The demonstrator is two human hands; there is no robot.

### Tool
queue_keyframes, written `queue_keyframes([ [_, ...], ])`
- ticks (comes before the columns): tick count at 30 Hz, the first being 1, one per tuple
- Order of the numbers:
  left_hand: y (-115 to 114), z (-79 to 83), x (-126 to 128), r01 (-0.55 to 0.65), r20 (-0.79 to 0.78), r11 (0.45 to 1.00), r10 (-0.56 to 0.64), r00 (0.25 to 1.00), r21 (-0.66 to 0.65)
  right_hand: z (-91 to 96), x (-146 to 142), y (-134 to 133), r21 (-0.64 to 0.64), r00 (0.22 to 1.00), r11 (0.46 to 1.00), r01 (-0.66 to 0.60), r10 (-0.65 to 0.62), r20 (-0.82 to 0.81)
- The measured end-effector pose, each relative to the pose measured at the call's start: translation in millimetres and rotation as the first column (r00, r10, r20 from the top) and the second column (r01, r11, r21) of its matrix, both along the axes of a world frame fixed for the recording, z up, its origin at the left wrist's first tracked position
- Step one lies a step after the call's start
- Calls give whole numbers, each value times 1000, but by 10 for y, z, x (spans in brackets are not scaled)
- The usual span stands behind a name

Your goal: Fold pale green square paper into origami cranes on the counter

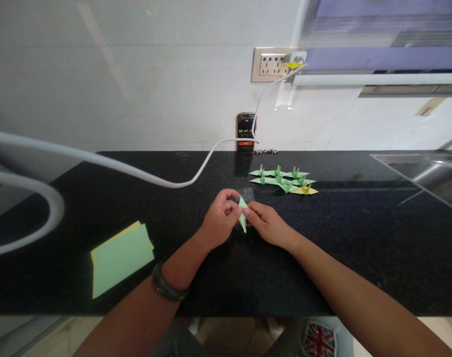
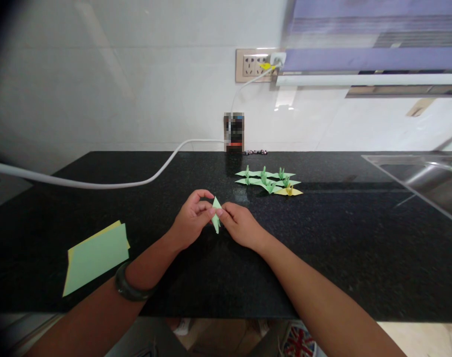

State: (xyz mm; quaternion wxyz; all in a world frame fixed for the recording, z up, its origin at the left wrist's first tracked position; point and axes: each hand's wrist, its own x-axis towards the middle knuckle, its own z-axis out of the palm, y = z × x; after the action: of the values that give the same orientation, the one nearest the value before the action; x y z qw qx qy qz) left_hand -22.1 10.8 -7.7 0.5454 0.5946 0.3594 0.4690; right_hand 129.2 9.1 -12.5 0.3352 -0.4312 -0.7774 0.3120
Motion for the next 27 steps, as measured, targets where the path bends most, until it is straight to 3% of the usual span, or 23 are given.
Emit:
queue_keyframes([
  [5, -25, 45, -1, 47, 45, 999, -47, 998, -15, -15, -1, -1, -121, 982, 991, -58, 34, -188],
  [9, -40, 81, -2, 55, 81, 998, -52, 995, -37, -42, -4, 9, -185, 941, 982, -40, -25, -337],
  [17, -28, 21, 6, 85, 56, 996, -84, 995, -9, -78, -28, 39, -333, 878, 932, -139, -40, -478],
  [21, -23, -11, 12, 23, -6, 1000, -23, 1000, 8, -70, -32, 34, -282, 898, 954, -101, -34, -438],
  [27, -34, -5, 17, -25, -51, 1000, 26, 998, 16, -34, -59, -31, -137, 927, 987, 89, -132, -351],
])
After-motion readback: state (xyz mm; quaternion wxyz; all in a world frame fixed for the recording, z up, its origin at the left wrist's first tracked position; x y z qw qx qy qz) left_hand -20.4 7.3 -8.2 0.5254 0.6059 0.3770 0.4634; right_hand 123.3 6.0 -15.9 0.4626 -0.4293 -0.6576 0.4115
